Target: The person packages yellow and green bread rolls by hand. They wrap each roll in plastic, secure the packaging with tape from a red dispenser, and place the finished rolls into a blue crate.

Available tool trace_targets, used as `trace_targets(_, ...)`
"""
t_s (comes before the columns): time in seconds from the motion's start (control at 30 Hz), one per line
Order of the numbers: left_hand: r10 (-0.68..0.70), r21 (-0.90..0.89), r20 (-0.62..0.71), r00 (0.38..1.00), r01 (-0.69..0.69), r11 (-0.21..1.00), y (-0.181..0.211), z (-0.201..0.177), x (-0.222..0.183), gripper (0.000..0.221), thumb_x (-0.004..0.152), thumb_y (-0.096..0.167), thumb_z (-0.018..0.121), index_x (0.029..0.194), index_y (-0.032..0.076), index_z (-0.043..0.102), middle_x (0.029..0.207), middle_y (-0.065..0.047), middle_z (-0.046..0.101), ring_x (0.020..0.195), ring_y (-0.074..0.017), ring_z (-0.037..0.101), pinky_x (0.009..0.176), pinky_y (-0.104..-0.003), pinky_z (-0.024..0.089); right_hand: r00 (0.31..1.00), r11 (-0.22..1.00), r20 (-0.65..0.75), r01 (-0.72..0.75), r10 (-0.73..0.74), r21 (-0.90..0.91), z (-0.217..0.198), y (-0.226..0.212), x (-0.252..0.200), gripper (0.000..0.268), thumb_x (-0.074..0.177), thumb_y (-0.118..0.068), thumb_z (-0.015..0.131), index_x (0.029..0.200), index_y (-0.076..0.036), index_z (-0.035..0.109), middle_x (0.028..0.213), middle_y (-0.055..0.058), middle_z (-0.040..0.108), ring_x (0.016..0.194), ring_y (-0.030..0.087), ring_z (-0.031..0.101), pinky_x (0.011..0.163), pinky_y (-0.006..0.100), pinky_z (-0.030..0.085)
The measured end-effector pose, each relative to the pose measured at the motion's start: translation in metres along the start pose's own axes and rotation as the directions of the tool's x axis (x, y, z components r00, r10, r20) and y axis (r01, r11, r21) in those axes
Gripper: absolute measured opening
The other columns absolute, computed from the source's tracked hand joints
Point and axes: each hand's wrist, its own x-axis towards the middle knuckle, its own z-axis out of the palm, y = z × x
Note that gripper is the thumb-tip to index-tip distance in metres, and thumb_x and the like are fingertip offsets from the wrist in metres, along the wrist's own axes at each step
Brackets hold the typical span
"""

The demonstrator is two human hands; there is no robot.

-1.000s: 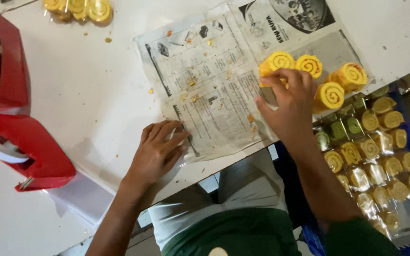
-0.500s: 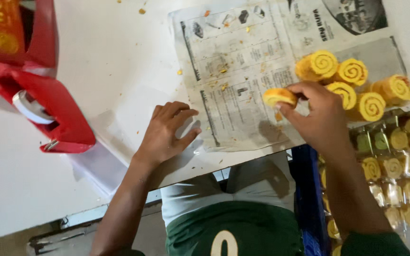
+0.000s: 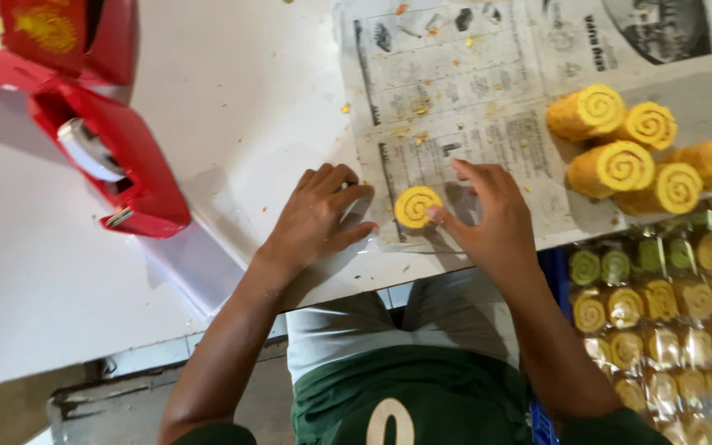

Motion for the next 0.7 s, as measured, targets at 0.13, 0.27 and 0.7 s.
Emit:
trace_targets(0.13, -0.02, -0.018, 0.004, 1.0, 0.02, 1.0, 0.007, -0.001, 0.004, 0.031, 0.078, 0.023, 0.084, 0.105, 0.011, 0.076, 0.095, -0.008, 0.062, 0.086, -0.0306, 0.06, 0.08, -0.043, 0.049, 0.99, 0.962, -0.063, -0.141, 0.129, -0.234, -0.006, 0.019, -0.024, 0.063, 0.087, -0.047, 0.081, 0.13, -0.002, 0.069, 0.121, 0.016, 0.058, 0.107, 0.039, 0.063, 0.089, 0.051, 0.054)
trace_targets(0.27, -0.041, -0.035, -0.027, 0.999, 0.04, 0.999, 0.004, 0.011, 0.004, 0.014, 0.081, 0.014, 0.08, 0.094, 0.014, 0.073, 0.089, -0.004, 0.062, 0.083, -0.0267, 0.061, 0.076, -0.039, 0.049, 0.985, 0.97, -0.026, -0.171, 0.169, -0.175, 0.01, 0.023, -0.036, 0.043, 0.088, -0.034, 0.081, 0.119, -0.006, 0.072, 0.119, 0.01, 0.052, 0.111, 0.037, 0.059, 0.093, 0.05, 0.05)
trace_targets(0.7, -0.175, -0.165, -0.059, 0.983, 0.163, 0.973, 0.011, 0.016, 0.002, 0.024, 0.093, 0.008, 0.068, 0.115, 0.007, 0.06, 0.082, -0.007, 0.07, 0.081, -0.0267, 0.069, 0.083, -0.041, 0.051, 0.996, 0.998, 0.084, -0.035, 0.04, -0.06, 0.026, -0.004, -0.014, 0.068, 0.089, -0.046, 0.065, 0.147, -0.013, 0.056, 0.141, 0.018, 0.045, 0.133, 0.045, 0.041, 0.103, 0.062, 0.032)
